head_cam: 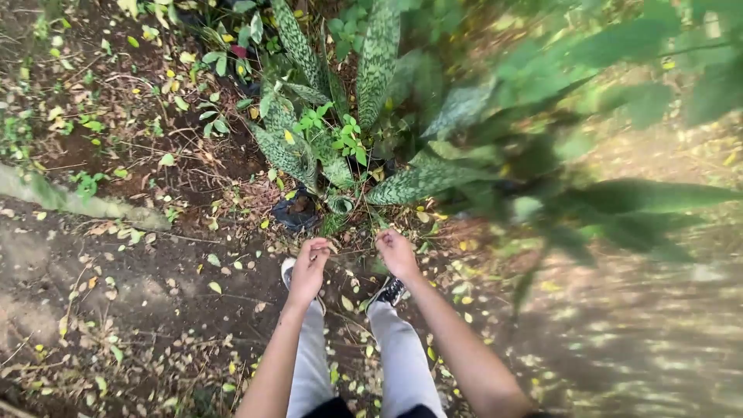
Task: Weeding various potted plants by hand in an outdoor nursery area.
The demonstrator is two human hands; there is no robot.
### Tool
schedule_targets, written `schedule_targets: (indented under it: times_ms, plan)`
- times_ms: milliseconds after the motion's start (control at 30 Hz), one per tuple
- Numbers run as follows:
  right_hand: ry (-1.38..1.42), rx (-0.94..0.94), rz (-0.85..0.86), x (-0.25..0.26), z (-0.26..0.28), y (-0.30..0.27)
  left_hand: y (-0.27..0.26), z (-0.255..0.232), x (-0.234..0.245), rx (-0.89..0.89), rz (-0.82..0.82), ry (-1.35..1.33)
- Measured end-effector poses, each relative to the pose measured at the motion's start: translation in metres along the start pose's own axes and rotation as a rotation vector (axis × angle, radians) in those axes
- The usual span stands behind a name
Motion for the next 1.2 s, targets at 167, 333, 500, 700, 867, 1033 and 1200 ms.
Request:
schedule_targets:
  times_ms: [167, 333, 500, 700, 867, 1033, 1200]
  plan:
    - [-0.327, 0.206, -0.032, -0.013, -0.037, 0.108, 0.112, 0.043, -0.027, -0.187, -0.035, 0.176]
    - [-0.688, 0.428, -0.021, -0.038, -0.076, 0.198, 0.167, 0.037, -0.031, -0.455, -0.137, 0.343]
    - [-0.898, 0.386, 0.211, -0.062, -0.099, 0.264, 0.18, 0.053, -0.043, -0.805, -0.21, 0.896]
    - [-0.957, 0.585, 0.349, -0.094, -0.134, 0.3, 0.155, 0.072, -0.035, -1.08, -0.388, 0.941]
    - [-1.017, 0.844, 0.186, -0.086, -0.119, 0.296, 0.129, 0.077, -0.055, -1.169, -0.328, 0.882]
    - [-0.934, 1.02, 0.025, -0.053, -0.084, 0.251, 0.119, 0.088, -0.071, -1.214, -0.159, 0.862]
    - [-0.763, 1.361, -0.121, -0.02, -0.025, 0.178, 0.119, 0.07, -0.068, -1.22, -0.226, 0.688]
Point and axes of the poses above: each hand's wrist, its own y-axis towards the middle knuckle, its own x-axis out of the back of the hand, z = x × y, the point moved 7 cm from there along y, towards the middle knuckle, and after that the axes turned 13 degrees about x, right-handed, at the moved point
